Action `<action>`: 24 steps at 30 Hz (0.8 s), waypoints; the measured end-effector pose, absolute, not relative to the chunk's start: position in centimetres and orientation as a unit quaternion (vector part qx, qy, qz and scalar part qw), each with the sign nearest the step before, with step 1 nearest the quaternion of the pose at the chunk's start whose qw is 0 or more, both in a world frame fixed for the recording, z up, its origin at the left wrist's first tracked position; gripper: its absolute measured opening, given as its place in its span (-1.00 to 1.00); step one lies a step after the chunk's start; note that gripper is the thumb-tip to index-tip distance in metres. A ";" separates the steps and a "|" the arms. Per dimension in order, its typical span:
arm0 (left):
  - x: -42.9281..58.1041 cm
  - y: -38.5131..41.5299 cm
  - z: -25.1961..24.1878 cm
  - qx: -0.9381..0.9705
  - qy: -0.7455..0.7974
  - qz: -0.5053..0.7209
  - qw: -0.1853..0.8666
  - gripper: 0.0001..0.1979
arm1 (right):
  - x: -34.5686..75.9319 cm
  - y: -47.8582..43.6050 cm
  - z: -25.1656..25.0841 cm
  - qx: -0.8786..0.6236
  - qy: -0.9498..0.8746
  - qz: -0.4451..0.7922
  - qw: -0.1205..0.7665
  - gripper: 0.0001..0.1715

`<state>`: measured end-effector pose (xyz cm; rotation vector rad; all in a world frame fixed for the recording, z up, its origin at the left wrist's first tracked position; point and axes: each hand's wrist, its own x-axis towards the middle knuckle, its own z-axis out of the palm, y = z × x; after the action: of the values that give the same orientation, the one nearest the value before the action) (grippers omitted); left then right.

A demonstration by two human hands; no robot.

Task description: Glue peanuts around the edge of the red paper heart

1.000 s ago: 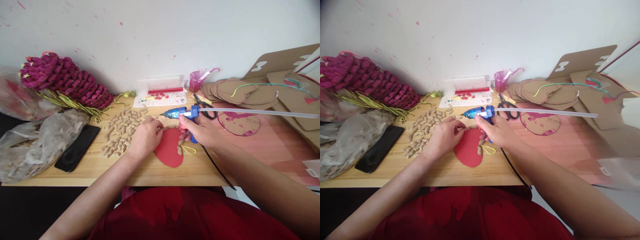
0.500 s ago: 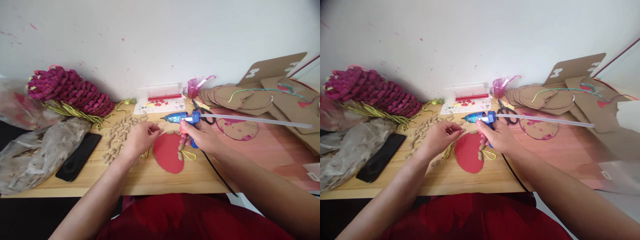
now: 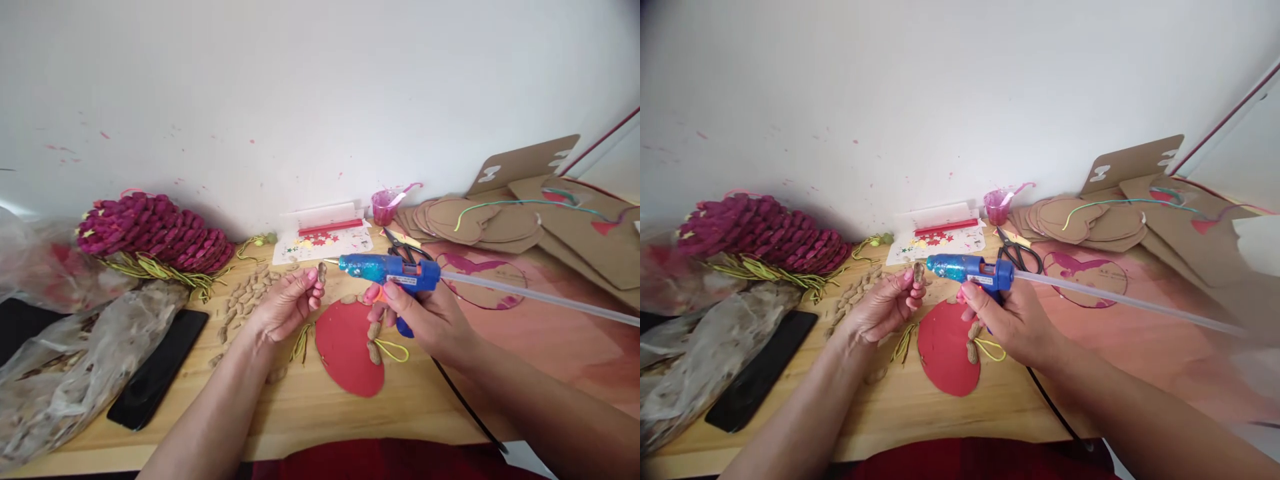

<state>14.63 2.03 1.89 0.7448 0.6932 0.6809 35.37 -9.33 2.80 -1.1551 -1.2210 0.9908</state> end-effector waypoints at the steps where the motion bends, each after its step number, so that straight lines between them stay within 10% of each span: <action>1: 14.5 2.0 1.9 0.346 0.322 0.323 0.820 -0.60 | 35.4 -9.4 2.6 -0.489 -0.525 0.421 0.555 -0.59; 24: 14.3 1.9 1.6 0.369 0.302 0.314 0.821 -0.64 | 35.3 -9.4 3.0 -0.506 -0.606 0.333 0.516 -0.70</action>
<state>14.28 1.91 1.64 0.7863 0.6426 0.6693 35.29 -9.44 3.00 -1.2139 -1.4546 0.7999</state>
